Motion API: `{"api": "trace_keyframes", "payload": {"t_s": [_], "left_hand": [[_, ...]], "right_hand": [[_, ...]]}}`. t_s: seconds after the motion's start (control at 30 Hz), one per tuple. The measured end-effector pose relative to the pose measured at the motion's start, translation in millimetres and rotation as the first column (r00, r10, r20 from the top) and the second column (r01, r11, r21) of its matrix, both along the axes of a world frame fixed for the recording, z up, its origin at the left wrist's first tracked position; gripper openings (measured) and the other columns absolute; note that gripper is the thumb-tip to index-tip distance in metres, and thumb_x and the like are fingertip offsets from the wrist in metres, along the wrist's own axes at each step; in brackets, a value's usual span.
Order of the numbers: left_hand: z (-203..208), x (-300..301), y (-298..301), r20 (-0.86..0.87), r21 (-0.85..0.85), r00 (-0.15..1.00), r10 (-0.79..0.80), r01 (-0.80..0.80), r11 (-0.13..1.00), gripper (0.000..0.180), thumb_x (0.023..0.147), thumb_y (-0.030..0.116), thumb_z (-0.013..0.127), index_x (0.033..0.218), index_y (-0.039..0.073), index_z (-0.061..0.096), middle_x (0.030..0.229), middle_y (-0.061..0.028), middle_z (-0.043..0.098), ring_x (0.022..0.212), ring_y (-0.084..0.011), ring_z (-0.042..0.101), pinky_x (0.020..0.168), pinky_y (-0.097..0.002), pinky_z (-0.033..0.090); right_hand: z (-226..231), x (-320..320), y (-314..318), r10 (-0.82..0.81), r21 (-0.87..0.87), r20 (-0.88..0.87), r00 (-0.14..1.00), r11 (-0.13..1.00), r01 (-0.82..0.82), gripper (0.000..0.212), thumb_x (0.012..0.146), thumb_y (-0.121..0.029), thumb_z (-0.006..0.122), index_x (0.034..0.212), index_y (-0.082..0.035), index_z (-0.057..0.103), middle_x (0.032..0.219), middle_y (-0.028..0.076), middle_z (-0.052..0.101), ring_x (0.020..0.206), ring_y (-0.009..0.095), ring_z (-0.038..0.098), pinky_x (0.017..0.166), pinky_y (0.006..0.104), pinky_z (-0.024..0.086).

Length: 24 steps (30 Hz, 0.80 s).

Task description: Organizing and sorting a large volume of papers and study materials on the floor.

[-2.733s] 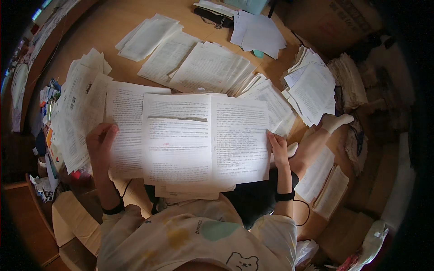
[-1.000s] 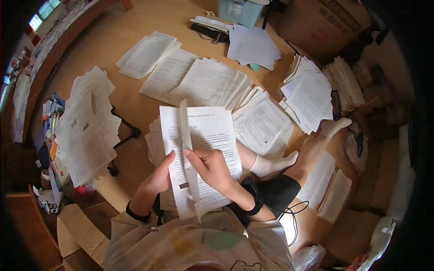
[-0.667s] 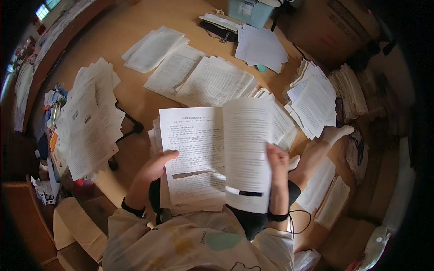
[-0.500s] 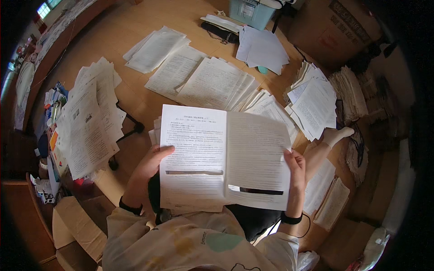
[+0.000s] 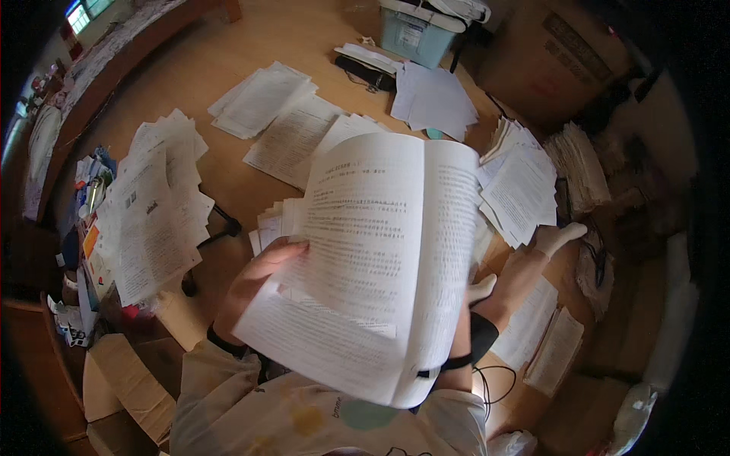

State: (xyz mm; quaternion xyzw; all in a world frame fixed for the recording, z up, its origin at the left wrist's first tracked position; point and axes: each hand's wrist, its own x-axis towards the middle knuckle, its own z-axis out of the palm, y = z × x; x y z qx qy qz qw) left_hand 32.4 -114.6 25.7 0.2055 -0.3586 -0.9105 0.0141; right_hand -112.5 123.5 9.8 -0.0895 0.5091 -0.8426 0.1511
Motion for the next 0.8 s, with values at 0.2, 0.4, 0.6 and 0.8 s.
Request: {"api": "trace_keyframes", "payload": {"t_s": [0.2,0.4,0.6,0.8], "left_hand": [[-47,-12,26,0.138,-0.187,0.990,-0.013,0.039,0.982,0.034,0.085,0.025,0.049,0.104,-0.003,0.052,0.097,-0.0064,0.057,0.086,-0.0117,0.054,0.075,-0.0246,0.042],[-46,-5,5,0.176,-0.183,0.983,0.058,-0.025,0.983,0.037,0.085,0.031,0.048,0.102,-0.002,0.052,0.093,-0.0056,0.058,0.084,-0.0111,0.054,0.072,-0.0245,0.043],[-52,0,5,0.214,-0.110,0.976,0.050,-0.027,0.994,0.041,0.084,0.034,0.049,0.104,-0.001,0.051,0.094,-0.0075,0.057,0.084,-0.0130,0.054,0.074,-0.0263,0.044],[-13,32,-36,0.098,-0.221,0.968,0.230,-0.204,0.954,0.050,0.082,0.038,0.050,0.108,-0.004,0.049,0.102,-0.0126,0.055,0.093,-0.0177,0.052,0.082,-0.0303,0.040]], "right_hand": [[-18,22,-24,0.156,-0.067,0.028,0.987,0.986,-0.154,0.024,0.085,-0.025,0.048,0.093,-0.003,0.055,0.085,0.005,0.058,0.072,0.011,0.055,0.062,0.0264,0.046],[-34,-7,-16,0.285,-0.254,0.192,0.939,0.939,-0.233,0.025,0.086,-0.026,0.047,0.093,-0.004,0.055,0.084,0.004,0.058,0.072,0.011,0.055,0.061,0.0260,0.046],[-58,-16,-23,0.481,-0.136,0.316,0.818,0.876,-0.463,0.026,0.086,-0.027,0.046,0.093,-0.004,0.055,0.084,0.004,0.058,0.072,0.011,0.054,0.061,0.0256,0.045],[-24,-45,2,-0.060,0.202,0.063,0.996,0.978,0.046,0.026,0.087,-0.028,0.046,0.093,-0.004,0.054,0.079,0.001,0.057,0.066,0.009,0.052,0.058,0.0222,0.043]]}}
